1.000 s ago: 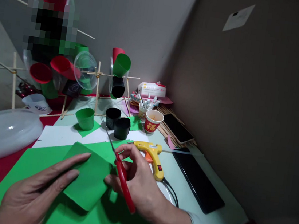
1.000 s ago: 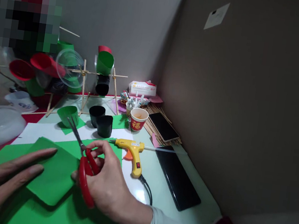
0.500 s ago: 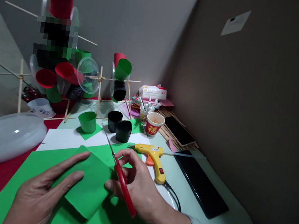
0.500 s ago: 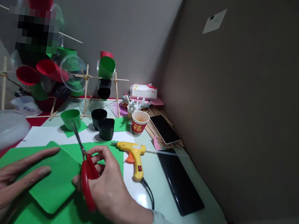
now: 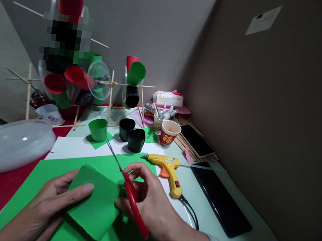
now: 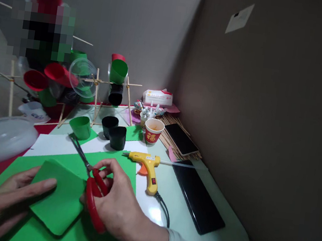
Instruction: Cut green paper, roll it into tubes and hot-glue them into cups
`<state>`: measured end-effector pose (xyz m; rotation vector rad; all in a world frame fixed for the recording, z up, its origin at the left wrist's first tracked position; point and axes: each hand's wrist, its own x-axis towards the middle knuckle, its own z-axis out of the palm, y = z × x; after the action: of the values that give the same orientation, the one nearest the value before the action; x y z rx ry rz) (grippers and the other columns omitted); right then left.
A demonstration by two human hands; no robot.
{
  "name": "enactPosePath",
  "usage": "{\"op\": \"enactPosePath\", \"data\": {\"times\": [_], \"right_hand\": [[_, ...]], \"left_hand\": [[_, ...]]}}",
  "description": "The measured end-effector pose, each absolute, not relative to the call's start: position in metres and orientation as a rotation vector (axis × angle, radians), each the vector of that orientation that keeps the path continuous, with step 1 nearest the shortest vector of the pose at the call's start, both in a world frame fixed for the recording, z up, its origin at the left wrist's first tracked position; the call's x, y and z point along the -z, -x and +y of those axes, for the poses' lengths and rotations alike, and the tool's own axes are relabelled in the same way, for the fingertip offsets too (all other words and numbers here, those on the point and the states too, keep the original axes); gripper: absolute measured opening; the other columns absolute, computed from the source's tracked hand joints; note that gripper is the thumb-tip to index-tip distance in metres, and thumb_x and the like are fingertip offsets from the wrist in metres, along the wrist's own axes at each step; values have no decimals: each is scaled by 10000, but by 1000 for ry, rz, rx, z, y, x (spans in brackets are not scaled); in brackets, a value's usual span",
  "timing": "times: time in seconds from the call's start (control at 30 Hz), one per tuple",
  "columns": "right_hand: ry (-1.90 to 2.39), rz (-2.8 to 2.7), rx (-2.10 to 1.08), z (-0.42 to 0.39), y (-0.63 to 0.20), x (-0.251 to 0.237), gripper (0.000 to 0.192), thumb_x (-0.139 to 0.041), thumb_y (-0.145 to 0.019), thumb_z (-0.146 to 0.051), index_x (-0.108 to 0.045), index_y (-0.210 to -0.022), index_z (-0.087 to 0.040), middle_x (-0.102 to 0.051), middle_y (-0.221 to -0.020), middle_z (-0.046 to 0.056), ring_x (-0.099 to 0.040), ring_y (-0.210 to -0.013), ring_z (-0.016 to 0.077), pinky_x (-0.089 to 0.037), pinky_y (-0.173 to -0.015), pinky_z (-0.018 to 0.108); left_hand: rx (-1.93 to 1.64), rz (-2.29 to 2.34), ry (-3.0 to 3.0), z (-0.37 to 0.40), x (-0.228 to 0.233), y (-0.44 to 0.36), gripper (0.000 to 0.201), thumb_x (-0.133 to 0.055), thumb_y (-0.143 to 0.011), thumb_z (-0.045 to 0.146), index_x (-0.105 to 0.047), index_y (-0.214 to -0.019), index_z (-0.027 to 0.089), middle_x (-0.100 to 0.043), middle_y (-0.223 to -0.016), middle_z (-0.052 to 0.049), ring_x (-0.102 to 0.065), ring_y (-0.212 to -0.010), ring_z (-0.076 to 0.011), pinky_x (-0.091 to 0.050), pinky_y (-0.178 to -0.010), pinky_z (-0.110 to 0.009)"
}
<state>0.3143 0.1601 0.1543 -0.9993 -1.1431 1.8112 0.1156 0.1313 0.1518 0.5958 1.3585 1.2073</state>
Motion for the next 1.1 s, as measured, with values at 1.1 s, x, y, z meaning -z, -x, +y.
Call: {"op": "enactPosePath", "data": {"times": [1.1], "right_hand": [[1172, -2234, -1369, 152, -351, -192, 460, -808, -839, -547, -648, -1190, -296, -658, -1151, 14, -602, -1035, 253, -468, -948, 376]], "left_hand": [[-1335, 1318, -593, 130, -185, -97, 414, -1015, -462, 276, -859, -843, 235, -855, -802, -59, -810, -757, -335, -673, -591, -347]]}}
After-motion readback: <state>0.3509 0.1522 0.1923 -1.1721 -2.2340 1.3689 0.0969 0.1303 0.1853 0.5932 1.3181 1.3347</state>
